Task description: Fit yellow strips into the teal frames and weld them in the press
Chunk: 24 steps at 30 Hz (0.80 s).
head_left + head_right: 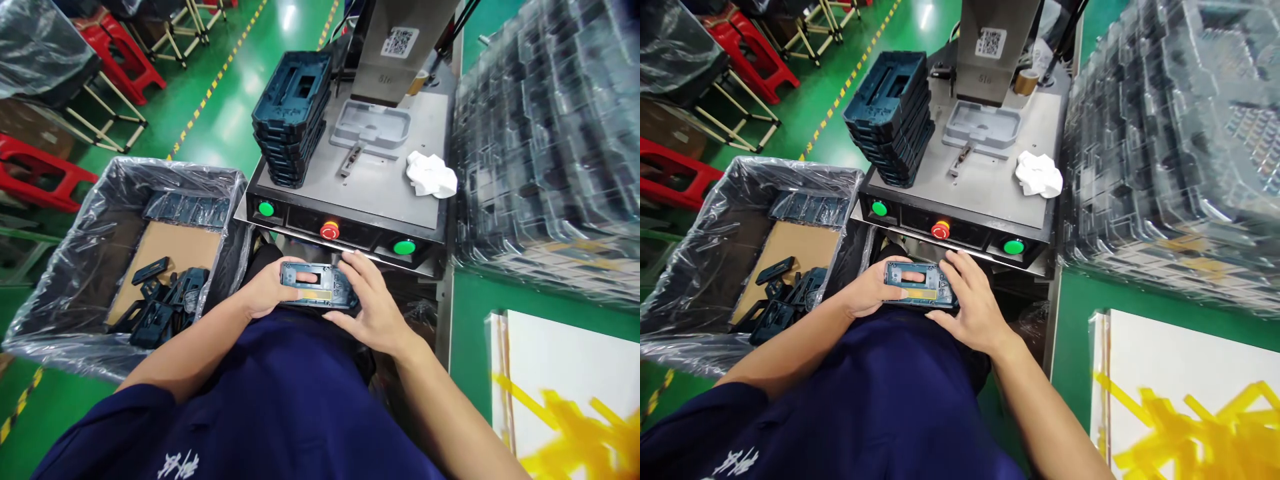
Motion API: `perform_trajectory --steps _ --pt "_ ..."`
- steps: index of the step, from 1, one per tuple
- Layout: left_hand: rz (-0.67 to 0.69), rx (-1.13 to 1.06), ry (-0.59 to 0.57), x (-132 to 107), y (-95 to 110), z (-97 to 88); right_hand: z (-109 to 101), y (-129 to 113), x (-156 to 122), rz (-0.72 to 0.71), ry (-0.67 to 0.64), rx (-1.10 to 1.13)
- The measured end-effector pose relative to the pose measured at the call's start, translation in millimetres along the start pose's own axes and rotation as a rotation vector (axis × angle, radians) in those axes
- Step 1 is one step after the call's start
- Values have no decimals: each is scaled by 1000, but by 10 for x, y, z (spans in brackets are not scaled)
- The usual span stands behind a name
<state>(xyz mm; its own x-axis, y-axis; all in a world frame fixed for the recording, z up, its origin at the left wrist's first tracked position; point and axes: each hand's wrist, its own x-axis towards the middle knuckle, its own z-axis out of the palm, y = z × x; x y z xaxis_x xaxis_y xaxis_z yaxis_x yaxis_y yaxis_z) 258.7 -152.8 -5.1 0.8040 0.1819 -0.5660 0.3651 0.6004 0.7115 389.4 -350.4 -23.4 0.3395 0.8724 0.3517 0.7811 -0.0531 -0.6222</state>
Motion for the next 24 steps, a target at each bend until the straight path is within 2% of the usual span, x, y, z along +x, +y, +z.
perform_trajectory --steps 2,5,7,8,10,13,15,16,18,20,21,24 --pt "5 22 -17 -8 18 2 -6 -18 44 -24 -60 -33" --pt "67 85 -56 -12 59 -35 -87 -30 137 -49 -67 -65" --pt "140 139 -38 9 86 -143 -202 -3 232 -36 -46 -104" --pt "183 176 12 30 95 -234 -276 27 294 -20 -27 -134" --pt "270 327 207 97 97 -491 -440 130 451 30 29 -203" --pt "359 841 639 227 60 -984 -682 385 770 106 131 -294" --pt "320 1167 842 305 16 -1289 -815 599 1025 157 172 -353" --pt "256 1261 892 337 -7 -1413 -870 712 1157 192 182 -380" --pt "70 1317 890 387 -52 -1590 -958 932 1421 284 185 -422" --pt "-88 1297 845 422 -89 -1679 -1027 1131 1667 384 170 -433" --pt "-116 1285 826 435 -104 -1701 -1056 1218 1780 432 159 -430" --pt "-80 1282 815 463 -133 -1728 -1134 1417 2078 560 135 -397"
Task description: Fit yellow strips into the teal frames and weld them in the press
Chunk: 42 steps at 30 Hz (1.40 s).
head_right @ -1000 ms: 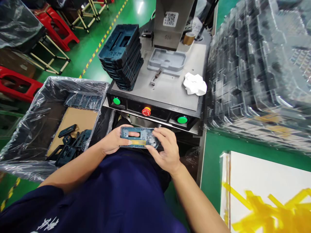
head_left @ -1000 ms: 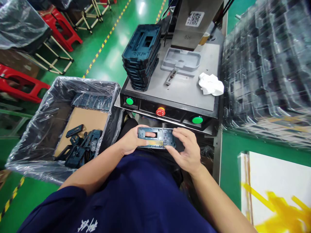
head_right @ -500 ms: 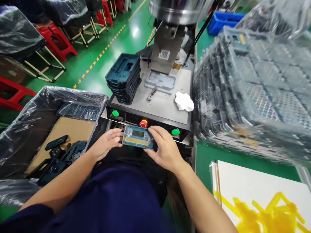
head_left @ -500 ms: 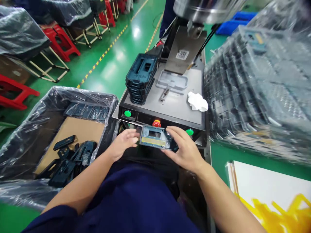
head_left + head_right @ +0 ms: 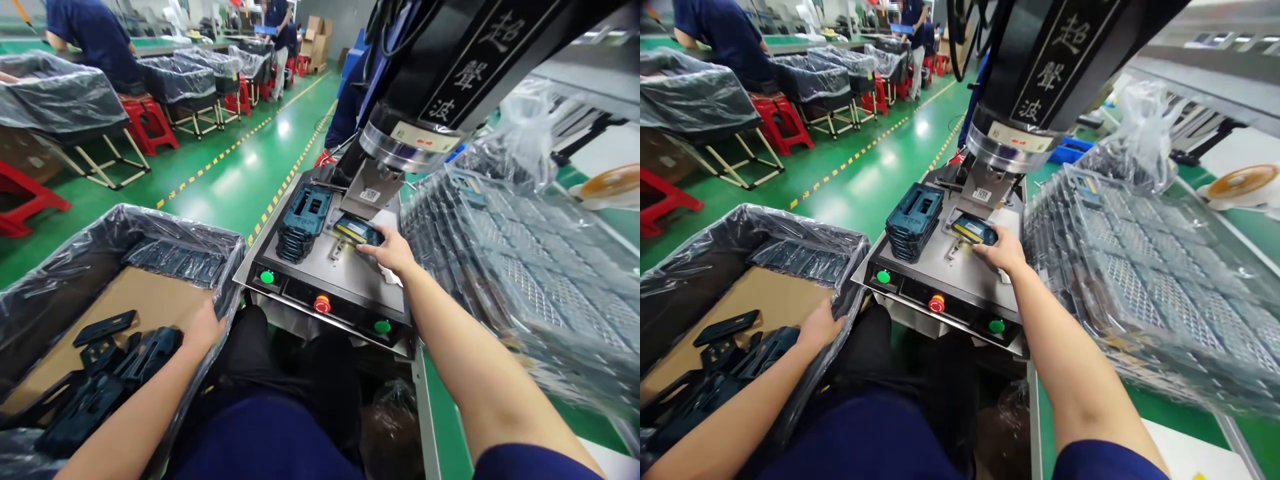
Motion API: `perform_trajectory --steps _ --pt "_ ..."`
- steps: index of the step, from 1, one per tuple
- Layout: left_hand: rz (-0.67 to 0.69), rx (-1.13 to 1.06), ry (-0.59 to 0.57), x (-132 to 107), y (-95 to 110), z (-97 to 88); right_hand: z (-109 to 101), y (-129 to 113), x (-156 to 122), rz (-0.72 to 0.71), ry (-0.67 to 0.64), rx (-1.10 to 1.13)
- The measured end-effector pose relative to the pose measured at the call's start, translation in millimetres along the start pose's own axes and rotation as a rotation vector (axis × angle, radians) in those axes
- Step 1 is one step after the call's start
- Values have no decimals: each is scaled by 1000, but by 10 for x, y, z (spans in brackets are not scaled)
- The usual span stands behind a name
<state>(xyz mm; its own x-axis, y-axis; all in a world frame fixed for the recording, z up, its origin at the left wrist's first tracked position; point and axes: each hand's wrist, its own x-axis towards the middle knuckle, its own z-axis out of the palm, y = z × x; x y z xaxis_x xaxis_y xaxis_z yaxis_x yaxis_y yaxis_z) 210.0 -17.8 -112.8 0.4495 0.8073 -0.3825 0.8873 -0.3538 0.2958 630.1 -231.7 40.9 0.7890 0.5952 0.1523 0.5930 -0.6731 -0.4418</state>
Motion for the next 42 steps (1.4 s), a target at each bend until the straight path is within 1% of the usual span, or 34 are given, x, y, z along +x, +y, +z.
perform_trajectory --steps 2,5,6,8,11,13,15,17,19,20,24,27,30,35,38,40,42 --pt "3 12 -11 14 -8 19 -6 -14 189 17 -32 40" --pt "-22 46 -34 38 -25 43 -32 -52 409 -24 -112 138" --pt "-21 48 -35 43 -30 50 -41 -60 470 -17 -144 163" --pt "-17 48 -30 47 -34 57 -55 -55 580 40 -202 183" --pt "-18 45 -26 38 -22 50 -39 24 715 113 -268 134" --pt "-27 44 -33 31 -6 40 9 109 773 70 -284 97" --pt "-35 43 -40 29 7 34 91 188 792 -72 -273 65" --pt "-37 40 -40 31 12 34 198 239 771 -242 -229 0" --pt "-37 38 -36 34 13 39 312 253 714 -330 -153 -86" --pt "-38 38 -36 35 12 40 366 247 675 -335 -117 -123" --pt "-34 33 -30 33 7 46 509 157 492 -254 20 -206" --pt "-29 20 -26 33 -5 57 541 55 375 -290 93 -238" --pt "-15 -1 -8 38 -16 77 546 -25 328 -339 82 -238" --pt "2 -28 7 45 -2 92 567 -99 343 -318 79 -249" --pt "7 -36 13 49 2 97 570 -137 273 -318 96 -238" --pt "19 -44 25 61 -13 114 548 -164 139 -350 183 -169" --pt "24 -53 51 77 -42 148 495 -190 -94 -398 305 -58"
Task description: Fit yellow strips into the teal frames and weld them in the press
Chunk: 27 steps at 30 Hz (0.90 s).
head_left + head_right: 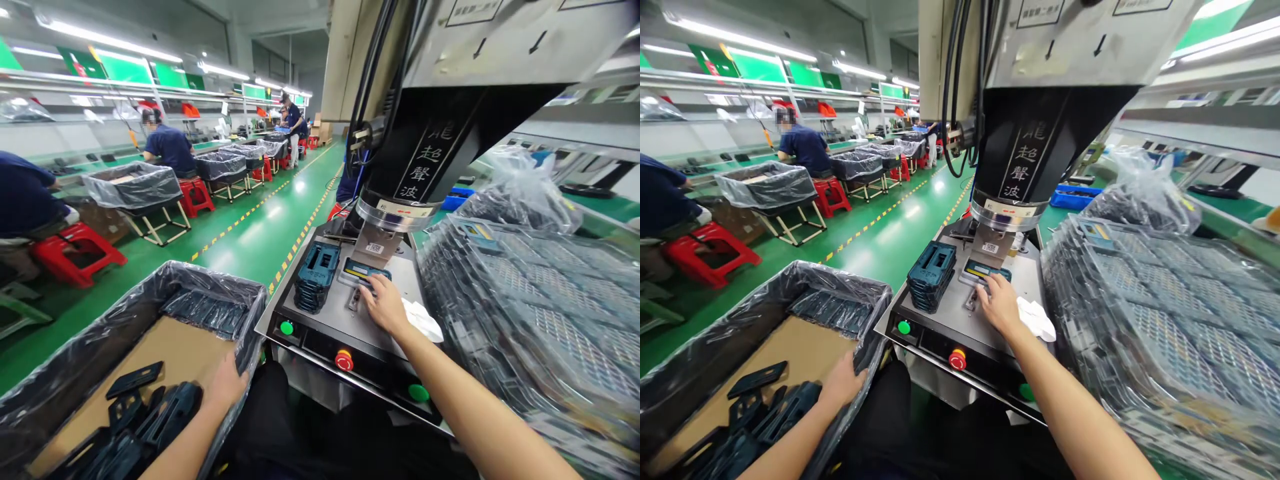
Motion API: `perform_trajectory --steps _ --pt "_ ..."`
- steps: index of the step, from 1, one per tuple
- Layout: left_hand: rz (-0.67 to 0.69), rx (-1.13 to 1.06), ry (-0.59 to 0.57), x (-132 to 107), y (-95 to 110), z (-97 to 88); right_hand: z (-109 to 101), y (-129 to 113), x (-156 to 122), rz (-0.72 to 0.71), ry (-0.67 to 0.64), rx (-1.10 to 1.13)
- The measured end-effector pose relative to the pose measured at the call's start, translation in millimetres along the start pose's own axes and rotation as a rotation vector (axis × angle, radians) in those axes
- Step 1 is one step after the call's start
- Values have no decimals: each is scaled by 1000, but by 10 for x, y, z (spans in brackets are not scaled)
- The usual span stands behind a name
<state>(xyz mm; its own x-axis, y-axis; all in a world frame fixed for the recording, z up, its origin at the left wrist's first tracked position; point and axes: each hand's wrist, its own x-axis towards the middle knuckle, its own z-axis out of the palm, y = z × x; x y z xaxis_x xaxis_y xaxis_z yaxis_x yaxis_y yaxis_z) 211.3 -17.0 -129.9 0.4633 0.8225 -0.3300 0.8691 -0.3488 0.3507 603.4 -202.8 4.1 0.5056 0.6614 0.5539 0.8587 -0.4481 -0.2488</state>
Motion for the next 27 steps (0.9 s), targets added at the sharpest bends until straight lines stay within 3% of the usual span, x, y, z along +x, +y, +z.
perform_trajectory --steps 3,5,8,12,17,20,27 --pt "13 7 121 -3 -45 72 -289 -198 -422 22 43 123" --pt "76 15 268 -42 -31 122 -502 -313 -768 81 -98 180" --pt "285 -81 433 -163 136 163 -724 -370 -1275 198 -252 226" --pt "548 -333 359 -356 625 96 -765 -234 -1750 389 -276 242" --pt "634 -463 232 -356 1191 -52 -676 -118 -1971 547 -223 224" --pt "613 -465 208 -241 1333 -70 -638 -138 -2006 562 -166 225" --pt "573 -340 197 -165 1412 -86 -592 -134 -2040 448 -112 233"
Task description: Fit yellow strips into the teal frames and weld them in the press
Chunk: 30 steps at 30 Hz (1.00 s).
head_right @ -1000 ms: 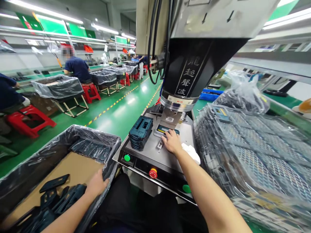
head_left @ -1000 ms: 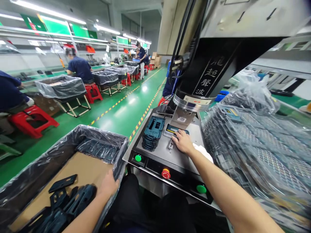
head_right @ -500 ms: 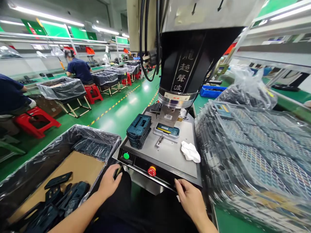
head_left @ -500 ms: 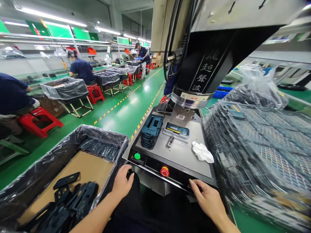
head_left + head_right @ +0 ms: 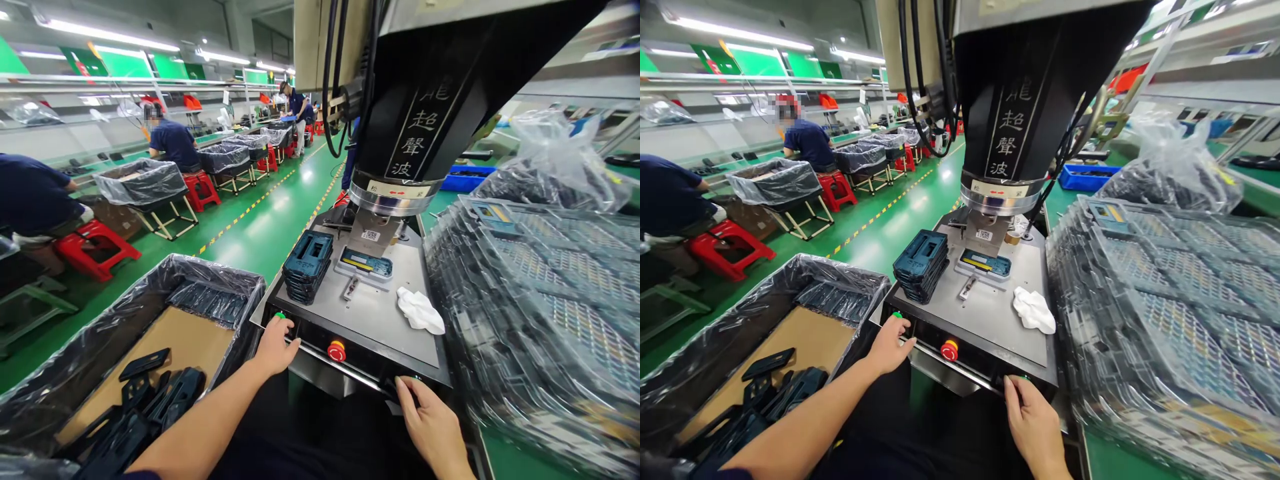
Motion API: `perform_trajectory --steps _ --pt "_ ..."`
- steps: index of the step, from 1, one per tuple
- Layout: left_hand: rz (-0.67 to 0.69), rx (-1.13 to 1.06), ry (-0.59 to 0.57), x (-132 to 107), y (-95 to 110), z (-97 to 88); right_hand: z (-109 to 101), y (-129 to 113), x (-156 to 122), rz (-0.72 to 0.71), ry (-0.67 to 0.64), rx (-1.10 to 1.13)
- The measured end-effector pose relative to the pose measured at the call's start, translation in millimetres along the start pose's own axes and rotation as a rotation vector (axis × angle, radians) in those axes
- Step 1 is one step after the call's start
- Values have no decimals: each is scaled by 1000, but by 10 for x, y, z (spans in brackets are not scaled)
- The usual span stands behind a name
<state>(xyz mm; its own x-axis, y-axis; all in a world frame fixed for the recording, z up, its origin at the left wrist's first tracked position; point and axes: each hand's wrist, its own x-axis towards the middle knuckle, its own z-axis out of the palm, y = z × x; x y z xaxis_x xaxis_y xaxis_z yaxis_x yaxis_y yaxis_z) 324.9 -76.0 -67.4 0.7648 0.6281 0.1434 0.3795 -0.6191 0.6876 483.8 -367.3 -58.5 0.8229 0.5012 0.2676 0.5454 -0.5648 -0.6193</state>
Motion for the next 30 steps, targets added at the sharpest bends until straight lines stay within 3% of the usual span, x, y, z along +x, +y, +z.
perform_trajectory --steps 5,10,15,18,23,26,30 --pt "-52 -108 -21 21 6 -31 2 9 2 -3 -16 9" --pt "-166 -276 21 -2 -194 -54 -9 3 6 42 -11 -8" --pt "-128 -39 168 -160 -572 -158 -16 -1 9 95 -27 -2" --pt "-193 154 221 -252 -788 -248 -17 8 12 105 -24 -2" --pt "-427 375 120 -319 -984 -394 -5 56 20 119 -39 -34" --pt "-591 355 -15 -322 -1066 -438 0 81 21 117 -55 -55" --pt "-656 291 -114 -318 -1167 -434 -44 39 49 76 -83 -48"
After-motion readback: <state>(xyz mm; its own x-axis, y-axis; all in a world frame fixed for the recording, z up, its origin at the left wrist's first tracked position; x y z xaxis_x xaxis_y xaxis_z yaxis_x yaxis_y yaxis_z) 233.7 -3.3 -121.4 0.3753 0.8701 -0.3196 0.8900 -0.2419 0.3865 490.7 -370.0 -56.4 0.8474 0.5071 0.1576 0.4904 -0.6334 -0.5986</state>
